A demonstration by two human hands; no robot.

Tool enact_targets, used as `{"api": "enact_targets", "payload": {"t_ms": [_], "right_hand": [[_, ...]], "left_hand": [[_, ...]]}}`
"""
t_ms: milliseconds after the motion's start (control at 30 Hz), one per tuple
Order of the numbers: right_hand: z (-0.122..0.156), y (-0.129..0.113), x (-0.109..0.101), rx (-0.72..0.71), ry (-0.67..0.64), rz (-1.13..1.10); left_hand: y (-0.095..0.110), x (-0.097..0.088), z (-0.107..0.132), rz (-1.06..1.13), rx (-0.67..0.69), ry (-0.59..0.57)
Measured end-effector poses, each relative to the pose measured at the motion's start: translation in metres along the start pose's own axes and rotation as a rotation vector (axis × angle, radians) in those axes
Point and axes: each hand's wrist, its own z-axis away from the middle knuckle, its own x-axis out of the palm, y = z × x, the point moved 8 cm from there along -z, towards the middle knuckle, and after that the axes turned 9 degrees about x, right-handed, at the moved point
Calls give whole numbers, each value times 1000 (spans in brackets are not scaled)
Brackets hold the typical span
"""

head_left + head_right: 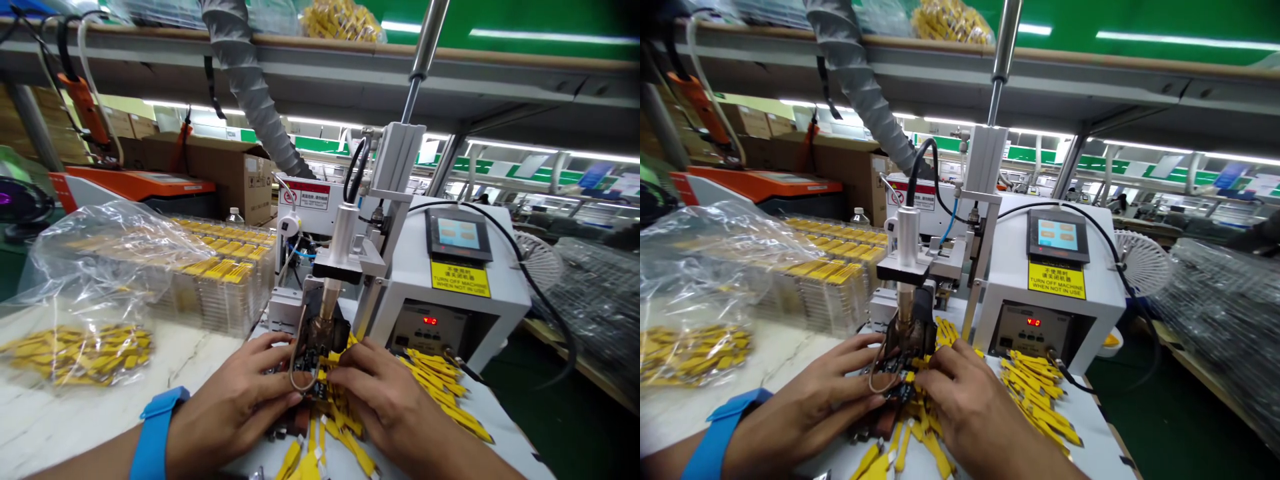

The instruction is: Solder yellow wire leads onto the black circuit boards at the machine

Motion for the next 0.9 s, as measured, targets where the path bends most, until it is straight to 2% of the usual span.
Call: {"api": "enact_targets", "payload": {"t_ms": [467,600,733,900], "right_hand": [[0,-1,-1,-1,10,18],[0,-2,-2,-6,17,26],[0,-2,-2,-21,18,42],[0,-4,-2,-62,15,75]], "left_hand": [[0,3,-3,-26,-27,-59],[-2,0,-3,28,-25,-6],[-11,-2,3,18,-94,65],[-15,-1,9,-8,-122,80]]}}
